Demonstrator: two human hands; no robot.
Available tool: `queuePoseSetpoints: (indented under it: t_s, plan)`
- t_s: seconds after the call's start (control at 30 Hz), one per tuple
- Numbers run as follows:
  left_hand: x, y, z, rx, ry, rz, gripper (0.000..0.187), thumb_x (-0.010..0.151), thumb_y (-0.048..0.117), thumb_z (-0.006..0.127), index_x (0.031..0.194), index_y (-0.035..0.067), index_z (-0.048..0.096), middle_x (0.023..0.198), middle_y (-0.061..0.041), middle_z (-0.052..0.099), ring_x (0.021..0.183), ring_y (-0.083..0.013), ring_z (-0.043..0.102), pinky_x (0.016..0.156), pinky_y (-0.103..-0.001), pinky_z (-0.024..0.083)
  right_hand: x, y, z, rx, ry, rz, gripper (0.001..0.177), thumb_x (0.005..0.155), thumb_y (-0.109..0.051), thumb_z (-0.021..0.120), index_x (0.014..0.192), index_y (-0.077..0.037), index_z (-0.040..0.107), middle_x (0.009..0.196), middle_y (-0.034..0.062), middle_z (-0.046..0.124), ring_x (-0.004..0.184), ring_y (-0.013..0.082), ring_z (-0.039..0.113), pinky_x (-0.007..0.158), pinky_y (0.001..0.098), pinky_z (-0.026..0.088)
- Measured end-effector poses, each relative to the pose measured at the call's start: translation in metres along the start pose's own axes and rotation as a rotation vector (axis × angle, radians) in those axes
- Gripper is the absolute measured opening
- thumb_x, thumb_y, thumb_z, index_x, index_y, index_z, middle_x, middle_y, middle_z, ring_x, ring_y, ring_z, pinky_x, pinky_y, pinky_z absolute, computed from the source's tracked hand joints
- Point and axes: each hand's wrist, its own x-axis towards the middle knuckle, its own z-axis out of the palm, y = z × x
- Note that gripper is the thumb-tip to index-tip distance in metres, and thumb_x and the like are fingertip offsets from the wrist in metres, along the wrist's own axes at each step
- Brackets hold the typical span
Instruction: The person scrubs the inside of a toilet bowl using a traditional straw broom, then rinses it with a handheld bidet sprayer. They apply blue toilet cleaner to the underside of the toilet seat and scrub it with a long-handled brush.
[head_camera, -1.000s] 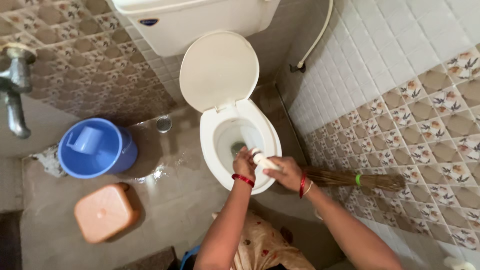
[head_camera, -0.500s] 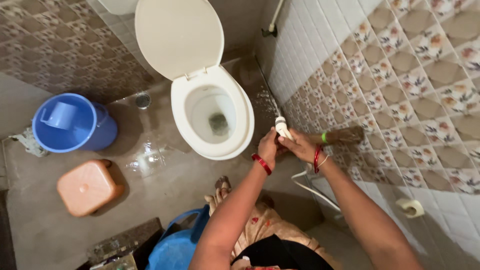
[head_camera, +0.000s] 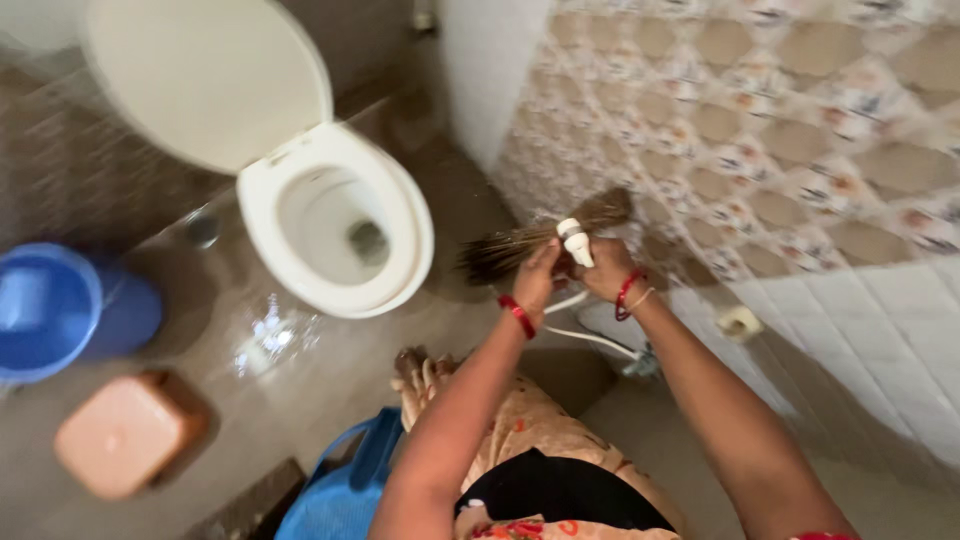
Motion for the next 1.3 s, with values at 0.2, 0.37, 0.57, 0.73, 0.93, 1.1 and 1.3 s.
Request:
queuePoseSetpoints:
  t_s: [0.2,0.37,0.57,0.73,0.93,1.1,1.3]
  plan:
    - [0.003,-0.016,0.054,0.110,-0.249,-0.115,0.055,0.101,0.044,0.055,0.145,0.013,0.056,0.128,-0.005,0.069,0.114,-0.0189,0.065,0.096,-0.038,0.050,-0.058,0.022,-0.065,-0.163,0.024,0.345,0.033,0.067,-0.025,0.088,0.093,-0.009,0.075,0.087,0.0172,0.074,0.081,0.0335,0.073,0.075,0.0427,0.057]
    - [-0.002,-0.033,0.106,0.224,-0.377,-0.200,0.060,0.100,0.040,0.056,0.152,0.013,0.047,0.133,-0.009,0.068,0.115,-0.0210,0.064,0.096,-0.037,0.051,-0.118,0.043,-0.116,-0.066,0.080,0.461,0.032,0.065,-0.022,0.086,0.092,-0.010,0.075,0.087,0.0132,0.076,0.082,0.0291,0.074,0.077,0.0405,0.057]
    - [-0.003,-0.066,0.157,0.195,-0.473,-0.230,0.060,0.100,0.029,0.055,0.155,0.013,0.040,0.136,-0.009,0.067,0.115,-0.0219,0.065,0.094,-0.036,0.051,-0.192,0.058,-0.148,-0.056,0.142,0.620,0.028,0.064,-0.016,0.084,0.090,-0.012,0.075,0.085,0.0114,0.076,0.080,0.0285,0.073,0.078,0.0404,0.056]
    - [-0.006,-0.089,0.174,0.242,-0.483,-0.287,0.054,0.103,0.026,0.051,0.155,0.016,0.042,0.134,-0.008,0.065,0.112,-0.0203,0.064,0.092,-0.034,0.050,-0.215,0.070,-0.143,-0.177,0.354,0.403,0.035,0.060,-0.014,0.088,0.090,-0.008,0.073,0.085,0.0145,0.070,0.079,0.0355,0.068,0.073,0.0448,0.053]
    - [-0.003,-0.104,0.176,0.255,-0.517,-0.283,0.050,0.104,0.025,0.048,0.153,0.016,0.046,0.134,-0.006,0.066,0.111,-0.0178,0.065,0.091,-0.033,0.049,-0.215,0.069,-0.127,-0.167,0.501,0.411,0.031,0.065,-0.009,0.087,0.091,-0.007,0.071,0.086,0.0142,0.070,0.081,0.0336,0.069,0.073,0.0421,0.055]
    - [-0.005,-0.121,0.172,0.219,-0.492,-0.301,0.045,0.104,0.025,0.053,0.146,0.009,0.056,0.123,-0.007,0.066,0.105,-0.0191,0.067,0.087,-0.032,0.051,-0.214,0.054,-0.116,-0.196,0.492,0.297,0.032,0.068,-0.002,0.083,0.099,-0.007,0.075,0.091,0.0152,0.071,0.085,0.0355,0.069,0.076,0.0431,0.055]
    - [0.003,-0.141,0.166,0.182,-0.465,-0.320,0.045,0.104,0.026,0.056,0.143,0.005,0.056,0.124,-0.004,0.067,0.109,-0.0165,0.067,0.085,-0.028,0.051,-0.209,0.053,-0.095,-0.167,0.709,0.344,0.040,0.070,-0.004,0.083,0.108,-0.003,0.072,0.103,0.0174,0.072,0.092,0.0359,0.070,0.081,0.0417,0.056]
